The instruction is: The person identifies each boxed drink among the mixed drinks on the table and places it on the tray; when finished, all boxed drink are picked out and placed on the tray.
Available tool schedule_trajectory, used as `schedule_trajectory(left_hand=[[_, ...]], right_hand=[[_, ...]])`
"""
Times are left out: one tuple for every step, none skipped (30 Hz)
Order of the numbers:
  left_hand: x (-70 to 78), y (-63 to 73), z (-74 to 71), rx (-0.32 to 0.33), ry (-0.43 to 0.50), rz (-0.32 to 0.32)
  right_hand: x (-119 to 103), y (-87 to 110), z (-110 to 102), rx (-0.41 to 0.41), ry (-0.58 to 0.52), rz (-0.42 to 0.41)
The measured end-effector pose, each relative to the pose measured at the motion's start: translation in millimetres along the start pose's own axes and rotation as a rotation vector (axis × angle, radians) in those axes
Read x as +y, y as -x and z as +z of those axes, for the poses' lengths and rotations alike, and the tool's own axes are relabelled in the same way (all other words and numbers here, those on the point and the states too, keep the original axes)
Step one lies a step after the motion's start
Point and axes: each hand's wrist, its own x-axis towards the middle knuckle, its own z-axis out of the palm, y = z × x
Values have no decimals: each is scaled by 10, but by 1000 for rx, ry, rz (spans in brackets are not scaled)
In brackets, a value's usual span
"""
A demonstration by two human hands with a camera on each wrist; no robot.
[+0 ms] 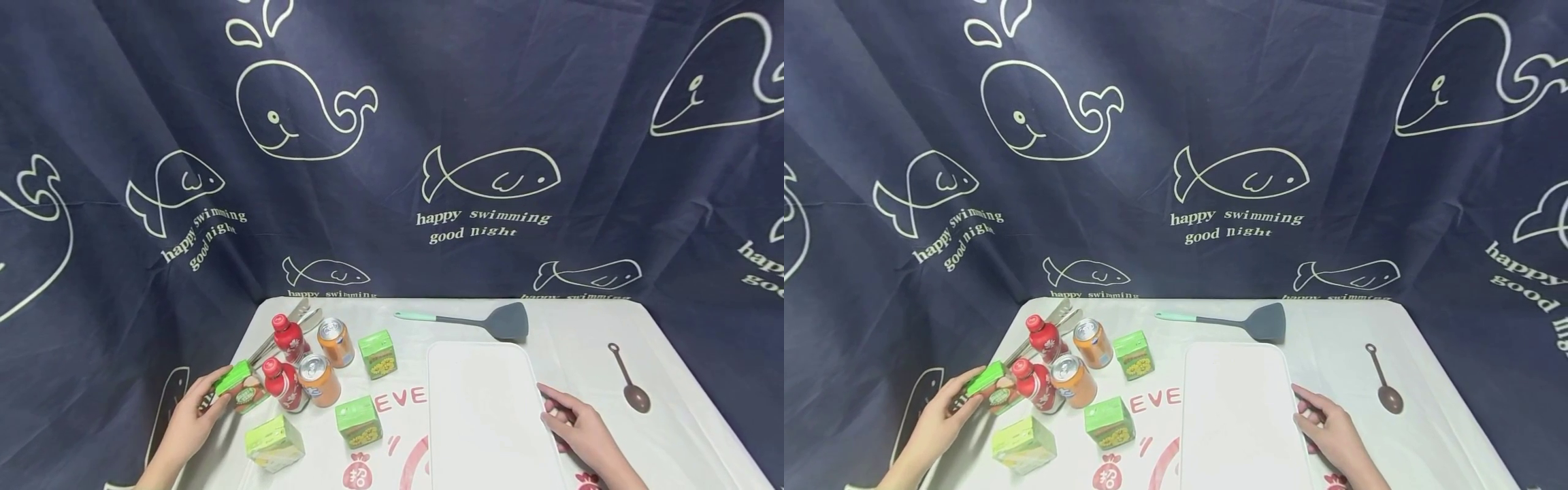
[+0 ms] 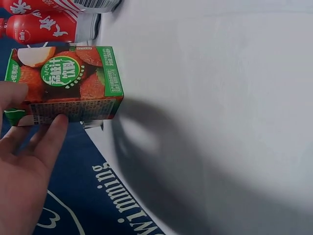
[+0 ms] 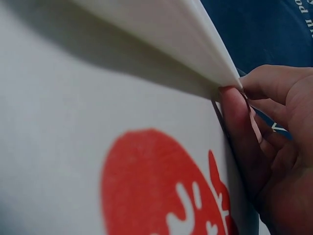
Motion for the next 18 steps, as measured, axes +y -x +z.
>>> schedule_trajectory(left_hand=[[4,0,1,3,1,-6],[9,0,3,7,2,-11],[13,0,5,10,0,-16],[16,-1,7,13,-1,-20],[19,-1,9,15,-3,-24],[22,-3,11,17,-8,-26],[24,-3,13,18,-9,-28],[26,-4,14,21,-14,-29],[27,-4,16,23,-17,-30],[28,-4,18,25,-17,-31],[29,-3,19,28,-20,-32],[30,-3,20,30,-22,-33],[32,-2,21,33,-24,-35],[34,-1,22,35,-26,-37],[37,-1,22,35,-25,-41],[41,-2,21,36,-25,-46],[47,-4,21,35,-26,-51],[53,-4,20,33,-28,-58]], right_hand=[[1,-1,1,4,-2,2],[5,-2,-2,0,4,-2],[6,-2,-3,-1,5,-1],[10,-2,-5,-3,11,-2],[10,0,-6,-2,13,0],[11,2,-7,-3,16,1],[13,1,-8,0,17,2],[12,4,-9,0,18,2],[12,6,-9,1,17,5],[14,6,-9,3,16,3],[13,7,-9,5,15,2],[12,7,-8,7,11,3],[13,5,-8,9,9,3],[13,6,-7,7,10,3],[15,5,-6,4,14,2],[15,2,-5,5,10,6],[14,0,-5,4,8,10],[13,-3,-5,3,5,13]])
